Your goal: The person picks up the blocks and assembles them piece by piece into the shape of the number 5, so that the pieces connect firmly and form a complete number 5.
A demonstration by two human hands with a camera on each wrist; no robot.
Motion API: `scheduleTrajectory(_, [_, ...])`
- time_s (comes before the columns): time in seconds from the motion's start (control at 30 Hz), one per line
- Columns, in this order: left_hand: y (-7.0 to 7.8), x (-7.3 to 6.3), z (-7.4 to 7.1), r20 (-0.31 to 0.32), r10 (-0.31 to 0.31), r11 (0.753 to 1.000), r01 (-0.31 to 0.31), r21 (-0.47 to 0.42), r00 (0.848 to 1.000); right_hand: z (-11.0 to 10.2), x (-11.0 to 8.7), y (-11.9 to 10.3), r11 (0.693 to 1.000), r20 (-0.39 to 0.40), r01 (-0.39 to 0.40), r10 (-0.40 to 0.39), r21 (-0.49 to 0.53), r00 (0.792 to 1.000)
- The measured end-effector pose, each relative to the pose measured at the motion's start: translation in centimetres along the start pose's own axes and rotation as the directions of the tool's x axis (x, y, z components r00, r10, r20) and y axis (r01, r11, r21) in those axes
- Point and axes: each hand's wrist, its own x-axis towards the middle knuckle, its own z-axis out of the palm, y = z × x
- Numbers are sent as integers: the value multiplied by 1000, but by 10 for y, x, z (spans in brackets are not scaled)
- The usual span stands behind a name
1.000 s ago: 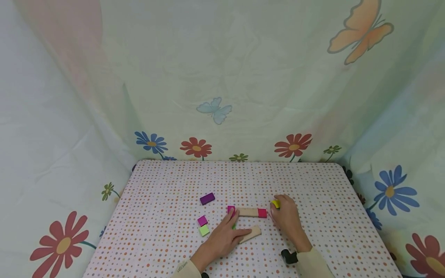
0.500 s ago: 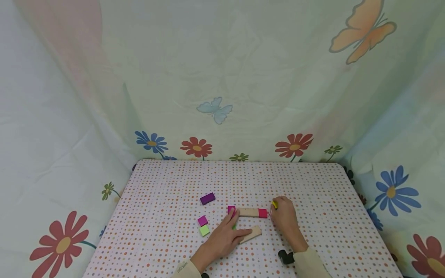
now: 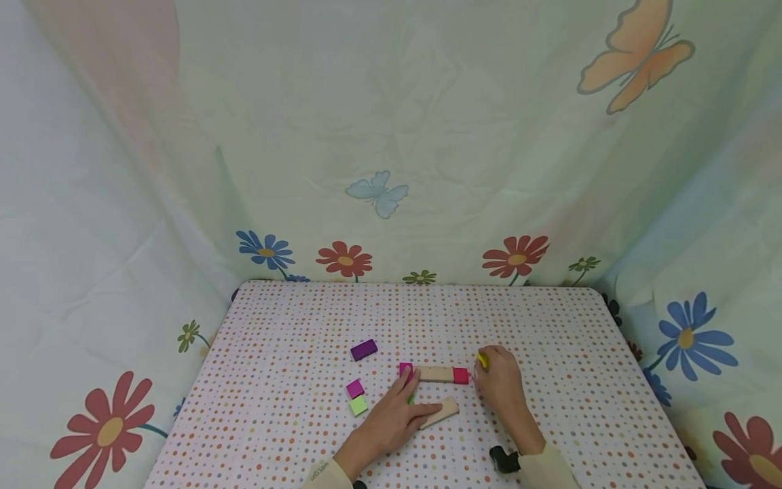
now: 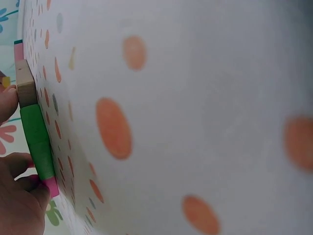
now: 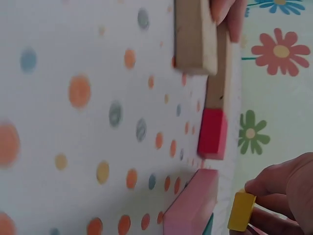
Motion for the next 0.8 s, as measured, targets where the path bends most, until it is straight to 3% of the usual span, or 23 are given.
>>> scheduleTrajectory(0.23, [0,0,1,5,-7,1000,7,13,1000,-11,-26,-10,997,-12,31,-30,66,999])
scheduleTrajectory(0.53, [-1,-1,0,5,-17,1000,17,15,1000,-1,-49,-17,998,123,-59,62,-24,990])
scheduleTrajectory(0.8, [1,-2,-1,-5,-2,1000,2,17,1000,2,-56,-23,996,148,-65,73,-58,986])
